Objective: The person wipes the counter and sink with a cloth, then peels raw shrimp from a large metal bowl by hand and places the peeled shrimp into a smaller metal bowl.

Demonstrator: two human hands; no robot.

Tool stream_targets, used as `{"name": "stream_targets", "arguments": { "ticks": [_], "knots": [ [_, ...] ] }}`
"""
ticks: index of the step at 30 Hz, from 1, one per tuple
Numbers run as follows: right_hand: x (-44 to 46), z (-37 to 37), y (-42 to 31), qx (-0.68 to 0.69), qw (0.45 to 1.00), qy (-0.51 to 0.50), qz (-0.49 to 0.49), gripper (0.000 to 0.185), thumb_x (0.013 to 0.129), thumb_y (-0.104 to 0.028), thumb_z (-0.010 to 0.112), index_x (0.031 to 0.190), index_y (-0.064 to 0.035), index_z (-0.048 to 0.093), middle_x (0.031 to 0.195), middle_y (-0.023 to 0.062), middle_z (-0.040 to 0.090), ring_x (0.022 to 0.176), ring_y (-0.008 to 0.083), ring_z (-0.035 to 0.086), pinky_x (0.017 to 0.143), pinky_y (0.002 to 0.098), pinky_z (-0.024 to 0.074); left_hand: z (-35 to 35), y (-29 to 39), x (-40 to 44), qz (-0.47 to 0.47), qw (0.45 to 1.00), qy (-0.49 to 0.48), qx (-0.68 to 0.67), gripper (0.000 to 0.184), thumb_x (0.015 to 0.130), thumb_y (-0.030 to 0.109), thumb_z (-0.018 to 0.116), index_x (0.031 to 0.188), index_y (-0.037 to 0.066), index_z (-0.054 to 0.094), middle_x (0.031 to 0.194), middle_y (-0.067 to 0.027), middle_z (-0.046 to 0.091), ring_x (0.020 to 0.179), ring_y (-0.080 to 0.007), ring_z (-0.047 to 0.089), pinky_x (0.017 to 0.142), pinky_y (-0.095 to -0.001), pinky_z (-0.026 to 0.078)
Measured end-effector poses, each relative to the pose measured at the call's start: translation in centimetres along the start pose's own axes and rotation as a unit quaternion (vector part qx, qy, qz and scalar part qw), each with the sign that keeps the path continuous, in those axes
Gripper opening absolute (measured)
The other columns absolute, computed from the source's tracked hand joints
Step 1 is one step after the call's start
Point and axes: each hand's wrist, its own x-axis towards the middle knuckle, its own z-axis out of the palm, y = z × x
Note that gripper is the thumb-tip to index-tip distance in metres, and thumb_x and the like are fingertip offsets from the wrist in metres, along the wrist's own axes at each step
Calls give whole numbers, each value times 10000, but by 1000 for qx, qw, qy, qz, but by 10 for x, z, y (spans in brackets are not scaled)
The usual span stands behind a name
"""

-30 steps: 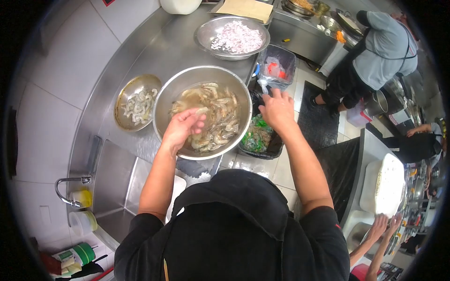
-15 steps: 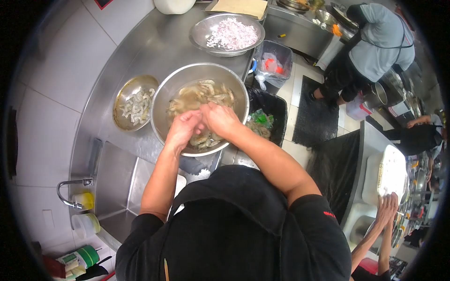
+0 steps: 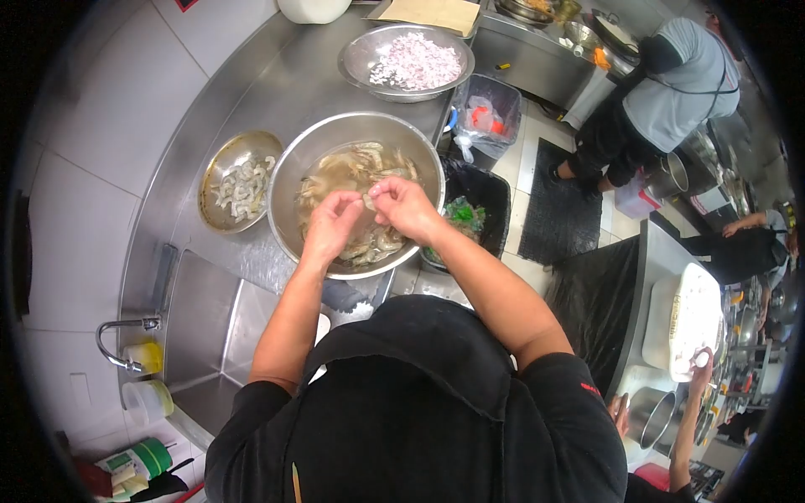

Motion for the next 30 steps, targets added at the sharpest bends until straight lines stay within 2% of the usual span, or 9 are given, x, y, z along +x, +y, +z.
{"name": "stream_targets", "arguments": {
  "ticks": [8,11,14,17,20,21,24,27,30],
  "knots": [
    [-5,5,8,-146,984,-3,-100,130,858,-60,671,964,-16,609,793,32,641,696,86,590,629,261,497,-2,-3,2,-82,990,-67,-97,228,960,233,607,1037,23,649,863,-36,669,743,-106,610,688,-261,509],
    [-7,5,2,-179,972,84,-128,136,844,-68,685,951,-15,619,788,63,644,690,124,605,643,291,504,-7,-6,4,-97,987,-60,-111,208,962,216,594,1026,24,641,863,-39,667,742,-118,617,685,-267,514],
    [-6,1,1,-282,926,105,-228,186,849,-100,704,993,-1,638,763,67,610,649,123,576,625,280,492,-7,-2,4,-107,985,-46,-129,197,961,208,583,1016,26,635,869,-45,671,747,-130,630,691,-271,520],
    [-12,7,-6,-330,902,67,-270,212,814,-101,658,1008,-15,664,862,199,668,784,375,657,742,418,534,-6,-4,5,-121,981,-62,-138,192,960,208,576,1015,31,628,886,-55,681,769,-140,650,706,-272,525],
    [-12,13,0,-374,890,34,-260,244,817,-102,614,1038,-12,666,913,242,666,876,423,645,788,460,527,-4,-2,4,-126,980,-85,-132,184,960,205,571,1022,38,620,902,-65,690,792,-151,669,719,-278,532],
    [-12,13,0,-394,887,25,-240,271,823,-94,588,1069,-4,658,970,260,662,874,432,640,787,477,526,-2,-2,4,-125,980,-86,-125,177,960,198,568,1023,40,619,905,-67,692,797,-155,672,721,-281,534],
    [-10,12,2,-382,898,38,-215,292,824,-91,592,1092,2,660,934,244,678,801,402,670,743,457,539,0,-1,2,-116,982,-88,-119,155,955,164,549,1025,39,609,912,-73,691,809,-159,676,729,-288,541],
    [-9,6,-8,-233,970,41,-55,283,826,-91,599,1080,8,676,857,220,691,716,336,687,699,417,544,-1,-3,3,-121,979,-79,-143,149,946,122,524,1039,31,596,921,-78,687,816,-158,675,735,-290,546],
    [-10,4,-10,-141,990,-8,12,260,828,-109,596,1032,22,688,784,207,687,683,278,686,678,383,537,-3,-3,4,-133,972,-59,-183,175,933,87,506,1076,22,583,930,-86,683,813,-157,670,737,-292,549]
  ]
}}
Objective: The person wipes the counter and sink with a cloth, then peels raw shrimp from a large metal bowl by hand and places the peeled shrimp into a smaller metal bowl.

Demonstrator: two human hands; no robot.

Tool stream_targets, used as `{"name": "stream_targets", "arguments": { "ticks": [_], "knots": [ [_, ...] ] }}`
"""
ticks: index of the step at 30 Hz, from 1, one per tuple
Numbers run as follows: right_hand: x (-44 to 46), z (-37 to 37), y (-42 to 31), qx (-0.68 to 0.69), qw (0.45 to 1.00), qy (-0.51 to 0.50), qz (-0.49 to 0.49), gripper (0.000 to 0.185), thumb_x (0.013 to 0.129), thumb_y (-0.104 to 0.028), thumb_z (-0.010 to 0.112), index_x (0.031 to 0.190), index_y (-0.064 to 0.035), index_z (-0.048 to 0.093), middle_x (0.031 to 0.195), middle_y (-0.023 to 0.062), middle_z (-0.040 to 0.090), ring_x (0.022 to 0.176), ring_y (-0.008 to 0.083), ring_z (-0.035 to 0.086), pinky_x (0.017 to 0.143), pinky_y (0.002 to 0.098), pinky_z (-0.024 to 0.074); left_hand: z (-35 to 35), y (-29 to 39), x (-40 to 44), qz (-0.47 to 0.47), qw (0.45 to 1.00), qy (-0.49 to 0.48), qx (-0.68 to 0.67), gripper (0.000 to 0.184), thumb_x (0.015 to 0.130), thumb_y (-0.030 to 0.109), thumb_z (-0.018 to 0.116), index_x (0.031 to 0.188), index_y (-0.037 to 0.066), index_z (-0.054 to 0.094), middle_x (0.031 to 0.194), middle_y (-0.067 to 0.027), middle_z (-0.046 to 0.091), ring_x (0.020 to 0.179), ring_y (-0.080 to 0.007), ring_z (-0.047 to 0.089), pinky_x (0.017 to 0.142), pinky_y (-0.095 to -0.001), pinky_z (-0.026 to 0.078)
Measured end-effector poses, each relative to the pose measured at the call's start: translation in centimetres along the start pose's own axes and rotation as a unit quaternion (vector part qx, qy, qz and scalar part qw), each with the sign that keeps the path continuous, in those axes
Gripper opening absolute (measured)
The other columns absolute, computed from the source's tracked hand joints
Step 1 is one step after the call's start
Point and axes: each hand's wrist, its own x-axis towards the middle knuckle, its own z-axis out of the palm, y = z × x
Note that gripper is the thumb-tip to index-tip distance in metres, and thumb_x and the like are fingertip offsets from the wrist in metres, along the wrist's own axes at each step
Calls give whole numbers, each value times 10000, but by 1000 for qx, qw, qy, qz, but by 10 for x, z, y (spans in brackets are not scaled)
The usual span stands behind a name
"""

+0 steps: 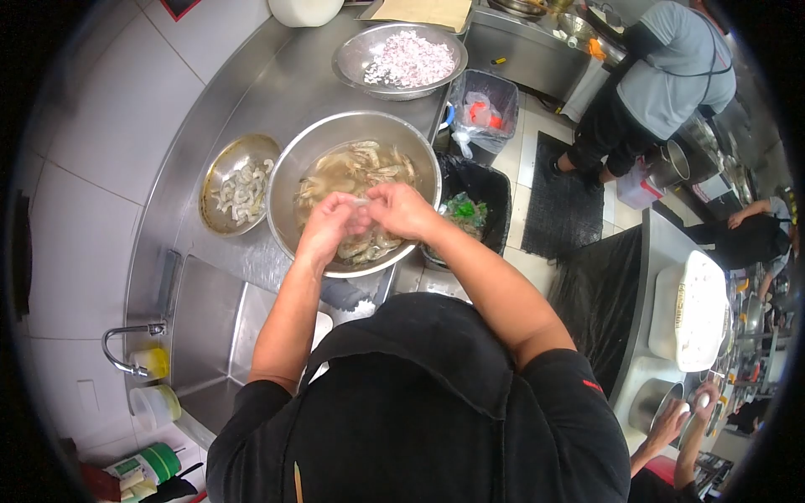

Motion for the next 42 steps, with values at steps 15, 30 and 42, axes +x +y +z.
{"name": "stream_targets", "arguments": {
  "ticks": [15,30,42],
  "knots": [
    [7,-99,-3,-21,969,233,-72,288,855,-155,600,1103,-34,680,843,134,705,675,177,648,658,354,536,-83,54,-19,251,917,222,216,246,983,178,562,1166,28,626,974,-96,714,891,-155,675,781,-285,527],
    [74,-25,7,-506,861,12,-43,251,902,-73,471,1071,-21,650,1249,204,600,1080,374,628,902,454,522,-22,16,-28,240,877,141,392,350,886,174,672,1176,-17,630,1008,-197,693,884,-275,691,804,-357,534],
    [42,-38,-44,-51,990,-46,-120,276,790,-10,624,1064,-40,630,877,22,630,741,91,567,657,260,481,-32,18,-9,109,985,76,111,458,960,248,607,1320,-24,524,1104,-139,679,953,-210,670,827,-295,524]
  ]
}}
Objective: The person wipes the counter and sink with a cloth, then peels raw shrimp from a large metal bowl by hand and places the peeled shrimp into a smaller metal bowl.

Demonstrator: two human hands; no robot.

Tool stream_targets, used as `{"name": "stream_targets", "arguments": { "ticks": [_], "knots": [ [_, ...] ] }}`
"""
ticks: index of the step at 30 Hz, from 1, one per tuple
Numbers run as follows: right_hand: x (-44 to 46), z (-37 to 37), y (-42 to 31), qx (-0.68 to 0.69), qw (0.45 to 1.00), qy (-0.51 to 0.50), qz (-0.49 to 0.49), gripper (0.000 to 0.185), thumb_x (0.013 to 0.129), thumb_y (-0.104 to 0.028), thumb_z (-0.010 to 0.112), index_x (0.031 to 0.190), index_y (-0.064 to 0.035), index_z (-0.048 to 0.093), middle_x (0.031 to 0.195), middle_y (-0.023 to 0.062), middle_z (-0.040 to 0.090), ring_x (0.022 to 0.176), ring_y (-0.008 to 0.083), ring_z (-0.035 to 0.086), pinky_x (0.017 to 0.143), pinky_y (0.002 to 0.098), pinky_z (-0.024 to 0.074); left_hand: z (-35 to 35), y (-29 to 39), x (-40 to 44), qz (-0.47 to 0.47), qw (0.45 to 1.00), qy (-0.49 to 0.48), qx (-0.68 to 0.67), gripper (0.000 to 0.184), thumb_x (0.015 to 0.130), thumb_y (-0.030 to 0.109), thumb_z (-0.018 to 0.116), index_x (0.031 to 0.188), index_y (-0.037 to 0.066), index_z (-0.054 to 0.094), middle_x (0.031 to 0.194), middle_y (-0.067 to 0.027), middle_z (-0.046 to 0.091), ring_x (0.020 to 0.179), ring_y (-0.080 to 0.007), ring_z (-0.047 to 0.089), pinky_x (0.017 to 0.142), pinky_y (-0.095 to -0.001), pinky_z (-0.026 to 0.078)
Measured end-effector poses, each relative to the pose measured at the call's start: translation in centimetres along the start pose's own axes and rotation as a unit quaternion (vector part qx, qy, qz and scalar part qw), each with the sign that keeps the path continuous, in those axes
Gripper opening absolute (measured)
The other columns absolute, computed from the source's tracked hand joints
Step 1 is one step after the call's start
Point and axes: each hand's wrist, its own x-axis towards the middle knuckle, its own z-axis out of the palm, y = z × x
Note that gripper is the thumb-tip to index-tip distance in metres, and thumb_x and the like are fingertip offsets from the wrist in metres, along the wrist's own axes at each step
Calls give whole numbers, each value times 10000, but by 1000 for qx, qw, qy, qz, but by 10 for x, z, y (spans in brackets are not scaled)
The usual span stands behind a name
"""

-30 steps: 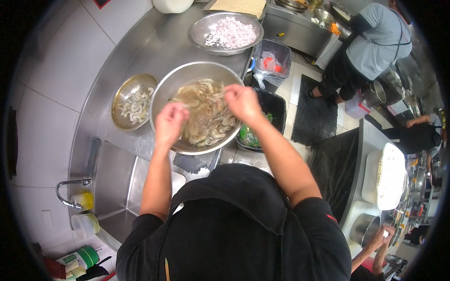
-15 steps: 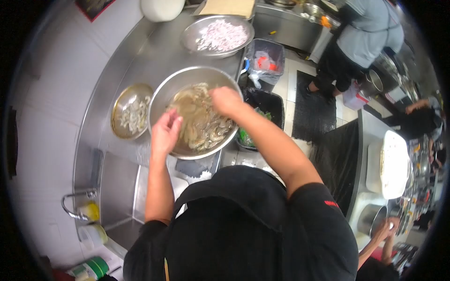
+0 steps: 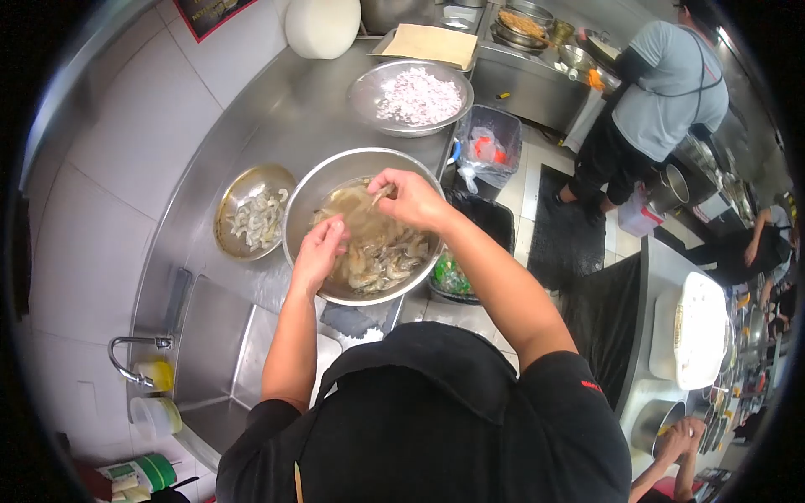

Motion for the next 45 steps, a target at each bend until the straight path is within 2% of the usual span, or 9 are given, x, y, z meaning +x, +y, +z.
{"name": "stream_targets", "arguments": {
  "ticks": [4,12,15,18,22,31,36,42,45],
  "knots": [
    [-7,16,6,44,997,-30,-51,303,822,51,640,1112,-31,607,997,15,635,871,60,595,728,216,499,6,22,2,-109,970,-60,-207,361,990,175,555,1304,4,509,987,-124,673,898,-215,666,759,-316,552],
    [-22,22,8,49,997,-29,-54,414,792,-189,779,1142,-17,642,956,105,693,899,166,647,789,320,514,5,3,2,-64,986,-46,-145,201,970,121,567,1148,28,551,958,-88,667,816,-151,661,708,-266,539],
    [-17,18,9,-96,992,-83,8,445,822,-254,726,1194,-28,634,1054,186,679,980,291,658,854,398,512,8,3,2,-50,989,-52,-132,233,966,128,575,1173,24,553,965,-84,670,821,-144,657,712,-255,527],
    [-16,19,4,-260,958,-107,-57,395,839,-270,665,1151,-29,642,1093,219,635,1032,375,614,905,455,484,14,11,-1,-7,997,-63,-49,263,962,151,582,1186,15,565,921,-65,660,804,-138,649,713,-268,524],
    [-20,27,1,-356,927,-68,-94,318,834,-249,640,1063,-28,647,1093,211,608,1051,389,586,916,471,464,14,16,2,53,987,-92,119,273,961,174,589,1165,-6,607,885,-52,672,784,-120,633,720,-272,514],
    [-24,35,4,-468,873,-40,-132,256,877,-299,600,992,-70,618,977,160,648,972,314,637,955,473,398,20,14,3,82,974,-75,195,203,974,174,572,1052,-6,624,846,-47,666,764,-125,627,720,-273,510],
    [-21,15,2,-546,819,-33,-173,230,885,-287,562,980,-85,619,920,127,665,876,289,667,974,466,383,20,16,5,85,988,-38,123,212,973,176,579,1061,-12,619,838,-54,663,736,-136,633,699,-279,516],
    [-45,-56,-5,-401,902,144,-75,198,857,-205,534,941,-56,635,952,181,662,906,361,640,885,488,450,-4,23,0,-18,998,10,-52,205,980,166,574,1110,7,592,860,-48,643,690,-108,601,637,-253,509],
    [-57,-88,8,-460,873,161,-14,211,838,-190,545,949,-44,650,972,197,660,925,378,636,870,487,461,-13,15,2,-53,994,5,-99,217,974,152,573,1142,15,582,912,-57,659,704,-108,596,636,-255,510]
  ]
}}
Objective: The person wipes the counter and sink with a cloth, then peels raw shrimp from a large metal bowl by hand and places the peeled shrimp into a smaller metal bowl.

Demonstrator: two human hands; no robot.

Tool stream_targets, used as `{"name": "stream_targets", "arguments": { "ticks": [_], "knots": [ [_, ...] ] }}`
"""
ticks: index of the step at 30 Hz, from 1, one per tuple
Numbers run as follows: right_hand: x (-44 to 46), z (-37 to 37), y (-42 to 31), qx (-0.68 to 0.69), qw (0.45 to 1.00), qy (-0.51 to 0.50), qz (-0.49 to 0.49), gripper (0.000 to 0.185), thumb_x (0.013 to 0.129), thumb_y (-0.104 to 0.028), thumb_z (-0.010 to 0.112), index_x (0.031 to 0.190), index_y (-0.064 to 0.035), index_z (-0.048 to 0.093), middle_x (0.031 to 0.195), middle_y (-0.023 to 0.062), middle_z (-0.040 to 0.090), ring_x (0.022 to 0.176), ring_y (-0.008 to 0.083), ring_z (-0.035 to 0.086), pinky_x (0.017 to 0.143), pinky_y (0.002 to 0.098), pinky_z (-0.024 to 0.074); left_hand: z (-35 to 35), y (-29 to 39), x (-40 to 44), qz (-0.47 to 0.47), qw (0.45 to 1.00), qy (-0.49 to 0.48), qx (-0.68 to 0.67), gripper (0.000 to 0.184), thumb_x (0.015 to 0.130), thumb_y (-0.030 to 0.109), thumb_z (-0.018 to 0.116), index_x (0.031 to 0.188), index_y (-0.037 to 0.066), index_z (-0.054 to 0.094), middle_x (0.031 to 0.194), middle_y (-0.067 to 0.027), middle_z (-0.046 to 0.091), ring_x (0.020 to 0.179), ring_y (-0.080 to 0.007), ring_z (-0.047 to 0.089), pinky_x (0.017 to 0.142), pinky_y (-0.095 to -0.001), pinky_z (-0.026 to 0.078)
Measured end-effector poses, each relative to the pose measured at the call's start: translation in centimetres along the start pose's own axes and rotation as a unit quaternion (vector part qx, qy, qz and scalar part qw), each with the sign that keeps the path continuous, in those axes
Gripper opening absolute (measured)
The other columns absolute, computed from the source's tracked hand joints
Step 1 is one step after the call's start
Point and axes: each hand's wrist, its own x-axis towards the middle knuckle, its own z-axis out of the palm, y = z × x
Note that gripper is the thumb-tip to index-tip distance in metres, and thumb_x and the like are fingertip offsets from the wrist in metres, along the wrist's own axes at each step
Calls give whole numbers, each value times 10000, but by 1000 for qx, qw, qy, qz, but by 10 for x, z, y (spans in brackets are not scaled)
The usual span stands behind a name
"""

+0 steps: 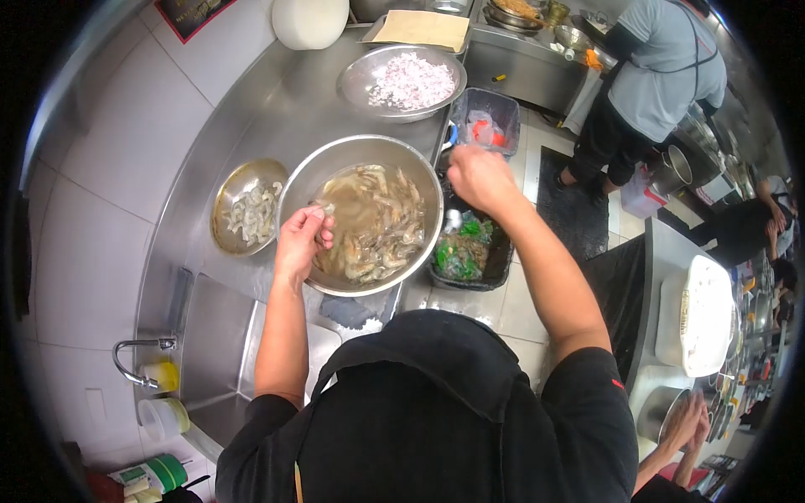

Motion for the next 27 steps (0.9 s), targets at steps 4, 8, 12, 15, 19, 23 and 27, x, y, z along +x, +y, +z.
{"name": "stream_targets", "arguments": {
  "ticks": [4,8,12,15,19,23,27],
  "knots": [
    [-11,18,27,-206,978,-1,17,255,828,-221,601,1024,-73,671,1026,174,662,983,359,628,896,467,465,7,1,-2,-35,998,-22,-49,303,968,109,559,1245,-13,552,1040,-93,679,755,-94,587,662,-244,508],
    [-6,36,-19,20,996,12,-84,282,837,-182,598,1099,-90,644,1014,150,657,987,327,627,855,442,518,22,0,-1,-60,994,-61,-71,337,970,104,559,1286,-10,537,1100,-112,676,786,-91,588,684,-240,508],
    [-14,52,-92,115,979,-51,-159,357,858,-143,590,1208,-71,575,1053,167,638,978,355,639,811,457,527,38,-9,4,-71,992,-79,-65,242,974,99,562,1192,-3,586,1012,-80,670,757,-116,591,662,-258,502],
    [-13,56,-111,122,977,-92,-150,249,893,-198,551,1093,-56,599,996,191,642,922,384,651,774,492,526,39,-17,3,-60,993,-87,-52,200,967,113,583,1126,1,628,931,-46,661,752,-111,589,647,-250,489],
    [-17,69,-110,118,977,-91,-153,254,903,-235,545,1071,-55,611,975,196,649,904,390,654,764,493,527,42,-12,-6,-55,995,-75,21,179,954,137,609,1059,3,668,871,-19,659,756,-98,588,647,-238,476],
    [-15,90,-95,185,964,-28,-188,170,851,-153,614,962,-32,656,894,175,671,828,398,661,719,470,542,44,-11,-9,-31,994,-94,47,236,950,167,620,1101,-9,664,899,-20,675,765,-85,586,663,-234,469],
    [-17,83,-95,412,902,-129,3,162,882,-49,553,999,15,646,799,99,661,657,228,675,611,365,548,41,-11,-12,-4,988,-105,117,259,952,180,599,1132,5,662,952,-42,689,831,-116,617,746,-271,491]
  ]
}}
